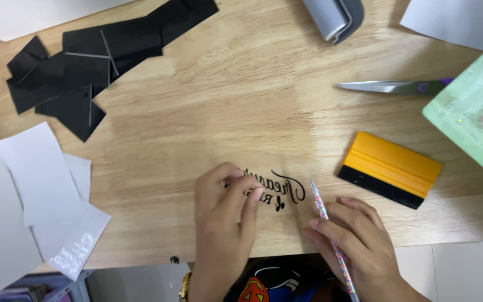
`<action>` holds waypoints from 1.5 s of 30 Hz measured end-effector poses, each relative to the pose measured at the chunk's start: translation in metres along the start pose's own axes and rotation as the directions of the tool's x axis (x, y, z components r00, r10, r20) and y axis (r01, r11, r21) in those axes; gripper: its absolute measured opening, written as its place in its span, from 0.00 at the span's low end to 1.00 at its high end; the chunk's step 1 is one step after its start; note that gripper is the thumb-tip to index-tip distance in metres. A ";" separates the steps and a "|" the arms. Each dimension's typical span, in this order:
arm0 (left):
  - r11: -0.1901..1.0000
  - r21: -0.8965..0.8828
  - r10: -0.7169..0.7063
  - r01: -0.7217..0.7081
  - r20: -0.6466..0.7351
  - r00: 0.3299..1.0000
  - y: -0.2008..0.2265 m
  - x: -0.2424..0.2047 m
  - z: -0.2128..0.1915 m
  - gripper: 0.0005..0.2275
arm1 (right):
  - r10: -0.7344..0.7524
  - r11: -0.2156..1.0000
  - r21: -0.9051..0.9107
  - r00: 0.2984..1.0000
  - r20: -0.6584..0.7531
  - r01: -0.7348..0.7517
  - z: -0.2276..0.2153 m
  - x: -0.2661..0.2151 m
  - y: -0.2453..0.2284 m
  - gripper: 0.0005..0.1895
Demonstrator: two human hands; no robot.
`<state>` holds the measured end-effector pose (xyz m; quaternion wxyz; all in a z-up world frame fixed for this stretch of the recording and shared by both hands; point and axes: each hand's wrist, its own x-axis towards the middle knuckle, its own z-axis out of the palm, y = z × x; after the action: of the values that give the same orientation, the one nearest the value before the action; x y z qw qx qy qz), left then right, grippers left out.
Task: Weeding a vinyl decal using a weeding tool to remove excess material from the design
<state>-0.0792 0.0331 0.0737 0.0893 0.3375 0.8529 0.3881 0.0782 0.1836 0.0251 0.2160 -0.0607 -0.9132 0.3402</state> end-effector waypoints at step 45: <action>0.783 0.501 -0.048 0.369 -0.544 0.838 -0.078 -0.176 -0.034 0.03 | 0.031 0.999 0.025 0.997 0.066 -0.033 0.004 -0.024 -0.012 0.23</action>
<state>0.0003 -0.1382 0.0212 -0.2007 0.1349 0.9559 0.1666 0.0985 0.1661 0.0219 0.1811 -0.0612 -0.9143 0.3572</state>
